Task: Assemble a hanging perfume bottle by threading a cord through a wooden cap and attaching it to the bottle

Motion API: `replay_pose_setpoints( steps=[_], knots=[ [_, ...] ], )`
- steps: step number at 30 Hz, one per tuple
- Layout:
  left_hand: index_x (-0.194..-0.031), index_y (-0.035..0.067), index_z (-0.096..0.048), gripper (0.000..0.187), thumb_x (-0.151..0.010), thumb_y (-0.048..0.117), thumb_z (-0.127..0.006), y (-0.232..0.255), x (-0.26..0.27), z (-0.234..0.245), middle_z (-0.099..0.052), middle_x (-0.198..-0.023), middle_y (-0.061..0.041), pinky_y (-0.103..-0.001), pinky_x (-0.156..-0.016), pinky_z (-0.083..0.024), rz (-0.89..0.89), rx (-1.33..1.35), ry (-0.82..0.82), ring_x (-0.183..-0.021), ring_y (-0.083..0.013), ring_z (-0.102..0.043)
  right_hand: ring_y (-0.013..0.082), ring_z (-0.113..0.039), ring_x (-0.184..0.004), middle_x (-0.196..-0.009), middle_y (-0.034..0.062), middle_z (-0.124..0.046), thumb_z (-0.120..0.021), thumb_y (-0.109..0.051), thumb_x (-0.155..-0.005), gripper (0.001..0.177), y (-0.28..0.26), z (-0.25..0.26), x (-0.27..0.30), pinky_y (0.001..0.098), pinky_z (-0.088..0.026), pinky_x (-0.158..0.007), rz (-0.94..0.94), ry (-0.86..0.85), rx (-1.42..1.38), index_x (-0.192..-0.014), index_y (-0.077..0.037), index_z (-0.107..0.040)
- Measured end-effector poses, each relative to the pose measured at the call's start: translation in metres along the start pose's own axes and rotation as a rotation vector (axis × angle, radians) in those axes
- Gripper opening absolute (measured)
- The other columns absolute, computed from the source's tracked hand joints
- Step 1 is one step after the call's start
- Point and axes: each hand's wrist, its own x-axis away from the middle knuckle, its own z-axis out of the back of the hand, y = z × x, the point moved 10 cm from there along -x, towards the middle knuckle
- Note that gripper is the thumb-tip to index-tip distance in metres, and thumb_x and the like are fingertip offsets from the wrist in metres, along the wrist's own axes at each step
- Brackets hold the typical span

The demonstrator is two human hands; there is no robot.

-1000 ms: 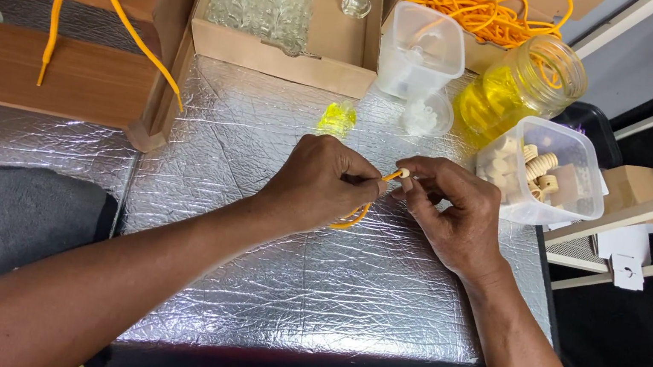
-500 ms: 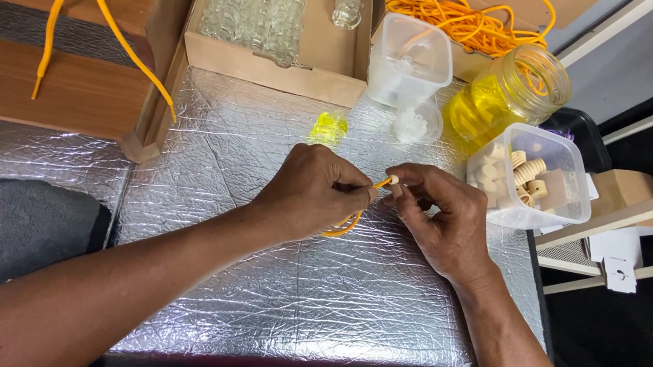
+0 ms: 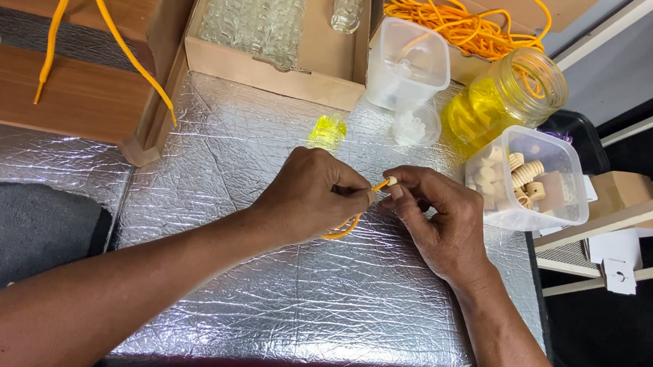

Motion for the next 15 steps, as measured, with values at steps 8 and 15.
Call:
replay_pose_setpoints(
  steps=[8, 15],
  knots=[
    [-0.093, 0.006, -0.082, 0.017, -0.084, 0.009, -0.068, -0.0002, 0.0003, 0.0007, -0.075, -0.071, -0.017, -0.035, -0.061, -0.056, -0.005, -0.012, 0.007, -0.069, -0.0293, -0.077, 0.0264, -0.068, -0.057, -0.071, 0.0120, -0.074, -0.068, -0.008, -0.097, 0.011, -0.0050, -0.0005, -0.0010, 0.0337, -0.054, -0.056, 0.025, -0.011, 0.008, -0.102, -0.005, -0.077],
    [-0.093, 0.007, -0.082, 0.017, -0.084, 0.009, -0.068, -0.0016, 0.0011, -0.0018, -0.075, -0.070, -0.017, -0.034, -0.061, -0.056, -0.008, -0.008, -0.005, -0.068, -0.0274, -0.076, 0.0259, -0.070, -0.060, -0.073, 0.0112, -0.074, -0.070, -0.007, -0.096, 0.012, -0.0084, 0.0018, -0.0010, 0.0334, -0.055, -0.056, 0.074, -0.004, 0.044, -0.105, -0.005, -0.077]
  ],
)
